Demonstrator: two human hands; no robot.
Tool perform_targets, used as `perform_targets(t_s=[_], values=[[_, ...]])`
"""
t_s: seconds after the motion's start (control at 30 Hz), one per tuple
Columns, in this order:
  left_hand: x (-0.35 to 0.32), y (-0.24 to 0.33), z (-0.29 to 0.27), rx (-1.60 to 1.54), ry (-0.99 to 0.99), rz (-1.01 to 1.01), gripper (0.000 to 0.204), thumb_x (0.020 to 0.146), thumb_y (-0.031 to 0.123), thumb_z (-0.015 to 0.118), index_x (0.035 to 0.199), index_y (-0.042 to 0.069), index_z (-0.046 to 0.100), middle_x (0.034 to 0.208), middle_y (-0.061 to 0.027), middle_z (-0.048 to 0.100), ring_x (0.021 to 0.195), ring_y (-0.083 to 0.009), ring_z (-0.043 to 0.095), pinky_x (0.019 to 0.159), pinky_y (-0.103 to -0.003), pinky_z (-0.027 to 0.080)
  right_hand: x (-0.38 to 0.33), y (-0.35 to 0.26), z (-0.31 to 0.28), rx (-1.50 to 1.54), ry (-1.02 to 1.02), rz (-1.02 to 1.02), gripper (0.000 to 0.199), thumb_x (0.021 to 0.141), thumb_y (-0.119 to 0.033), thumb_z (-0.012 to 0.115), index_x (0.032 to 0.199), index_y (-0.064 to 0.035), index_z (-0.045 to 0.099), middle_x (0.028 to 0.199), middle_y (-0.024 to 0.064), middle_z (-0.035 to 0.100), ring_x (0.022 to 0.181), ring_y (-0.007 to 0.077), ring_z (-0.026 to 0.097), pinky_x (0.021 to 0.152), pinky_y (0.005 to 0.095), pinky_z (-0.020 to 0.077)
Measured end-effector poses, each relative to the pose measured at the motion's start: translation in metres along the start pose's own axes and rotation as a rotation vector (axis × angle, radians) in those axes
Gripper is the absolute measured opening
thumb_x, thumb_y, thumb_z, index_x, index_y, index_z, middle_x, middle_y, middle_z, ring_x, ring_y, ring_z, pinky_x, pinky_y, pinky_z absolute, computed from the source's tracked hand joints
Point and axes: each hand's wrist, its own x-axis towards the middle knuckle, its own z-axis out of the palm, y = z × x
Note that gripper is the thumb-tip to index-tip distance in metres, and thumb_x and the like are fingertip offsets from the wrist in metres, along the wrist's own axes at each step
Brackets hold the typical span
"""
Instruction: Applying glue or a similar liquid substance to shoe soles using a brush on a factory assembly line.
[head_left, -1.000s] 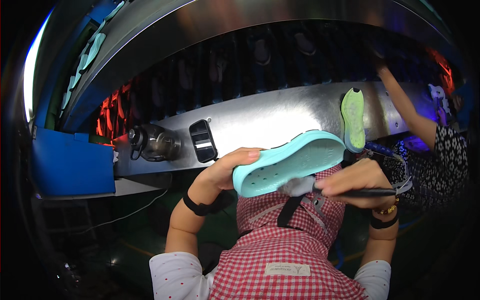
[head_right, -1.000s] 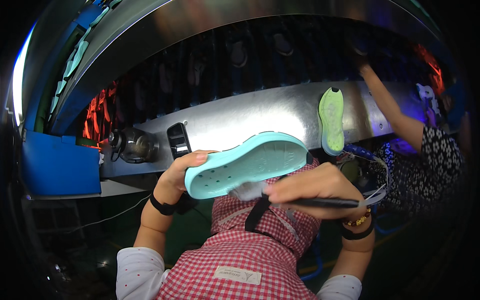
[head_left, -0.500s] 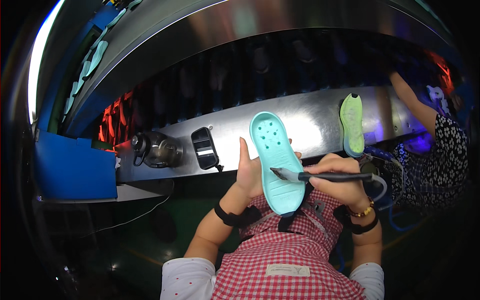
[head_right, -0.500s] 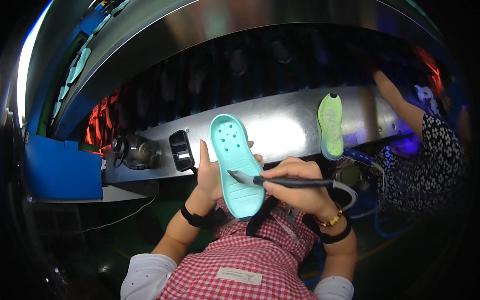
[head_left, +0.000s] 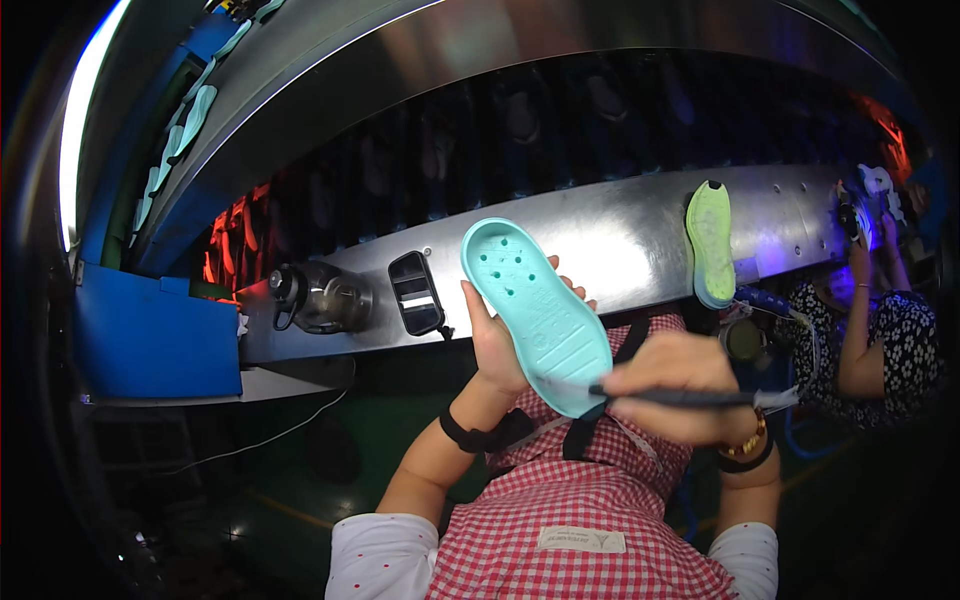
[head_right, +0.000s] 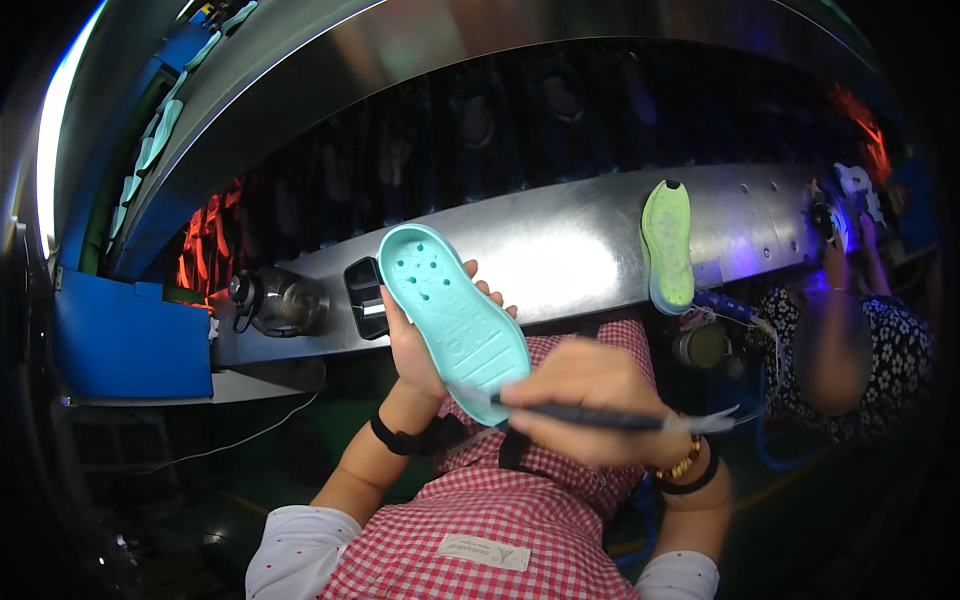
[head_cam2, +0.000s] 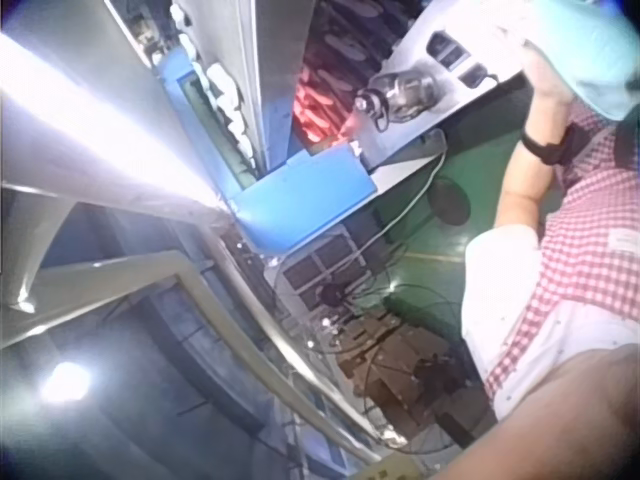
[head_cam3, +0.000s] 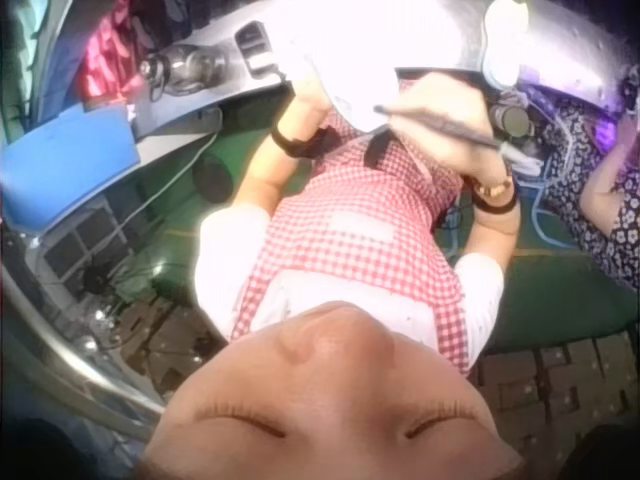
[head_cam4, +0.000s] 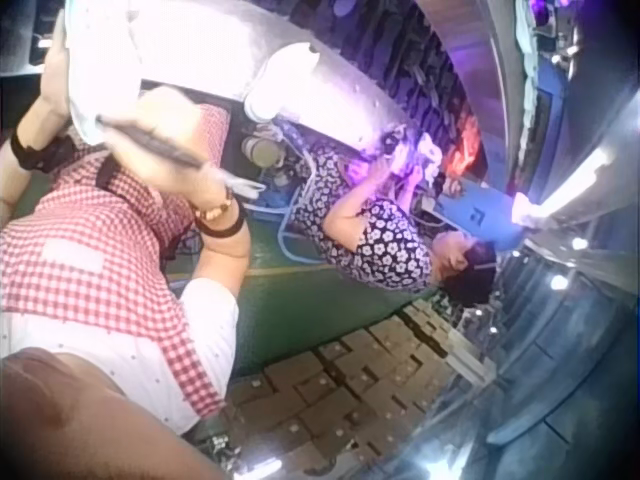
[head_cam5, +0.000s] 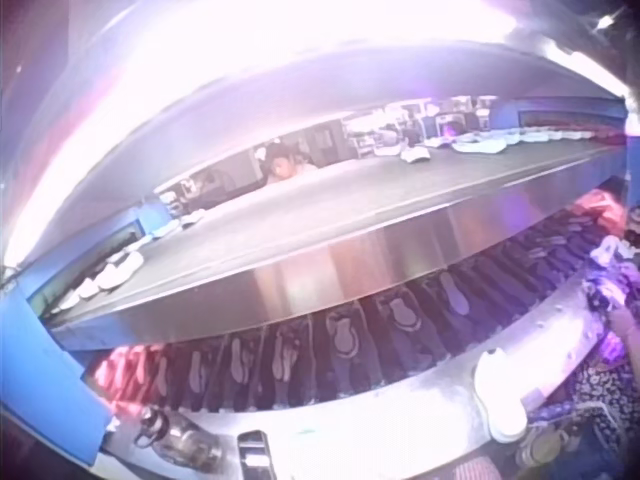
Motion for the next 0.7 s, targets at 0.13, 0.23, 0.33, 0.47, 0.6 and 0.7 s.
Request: perform_targets(t_s=[0.13,0.23,0.33,0.47,0.6,0.7], values=[[0.005,-0.007,0.015,-0.042,-0.068,0.017,0.081,0.080,0.069,0.019,0.118,0.000,0.040,0.098,-0.0126,0.053,0.092,-0.0279,0.051,0.092,-0.048,0.037,0.009,0.005,0.009,-0.041,0.103,0.001,0.022,0.063,0.000,0.069,0.085,-0.0019,0.064,0.073,0.0108,0.062,0.066,0.0223,0.060,0.059,0.0288,0.0479],[0.007,0.004,0.012,-0.062,-0.078,0.088,0.081,0.079,0.069,0.022,0.118,0.001,0.041,0.097,-0.0120,0.053,0.092,-0.0273,0.051,0.092,-0.047,0.037,0.003,0.000,0.016,0.193,-0.094,-0.068,0.022,0.063,-0.002,0.070,0.085,-0.0021,0.065,0.076,0.0104,0.063,0.070,0.0219,0.061,0.061,0.0297,0.0482],[0.004,0.011,0.019,0.044,0.024,0.181,0.081,0.077,0.072,0.022,0.117,0.004,0.043,0.098,-0.0115,0.053,0.093,-0.0272,0.051,0.093,-0.047,0.036,0.001,0.004,-0.001,0.109,0.138,0.141,0.023,0.063,-0.001,0.070,0.086,-0.0020,0.066,0.079,0.0113,0.064,0.074,0.0199,0.062,0.066,0.0292,0.0497],[0.008,0.019,0.023,0.090,-0.086,0.247,0.081,0.075,0.075,0.024,0.115,0.008,0.045,0.098,-0.0127,0.051,0.095,-0.0270,0.050,0.094,-0.048,0.036,-0.001,0.005,-0.003,0.160,-0.118,0.044,0.023,0.064,0.000,0.070,0.087,-0.0015,0.066,0.085,0.0079,0.066,0.084,0.0200,0.060,0.076,0.0293,0.0476],[0.010,0.026,0.032,0.158,-0.269,0.294,0.075,0.078,0.069,0.028,0.116,0.007,0.045,0.103,-0.0138,0.051,0.097,-0.0276,0.050,0.095,-0.049,0.035,-0.004,0.025,-0.006,0.671,-0.026,0.158,0.022,0.066,0.002,0.068,0.088,0.0003,0.064,0.091,0.0110,0.064,0.098,0.0235,0.055,0.088,0.0338,0.0418],[0.006,0.024,0.051,0.170,-0.036,0.249,0.072,0.081,0.066,0.029,0.120,0.007,0.043,0.112,-0.0147,0.050,0.105,-0.0283,0.048,0.097,-0.050,0.032,-0.005,0.037,0.006,0.948,0.119,0.297,0.019,0.073,0.002,0.060,0.091,0.0047,0.058,0.097,0.0191,0.060,0.098,0.0220,0.056,0.089,0.0342,0.0421]])
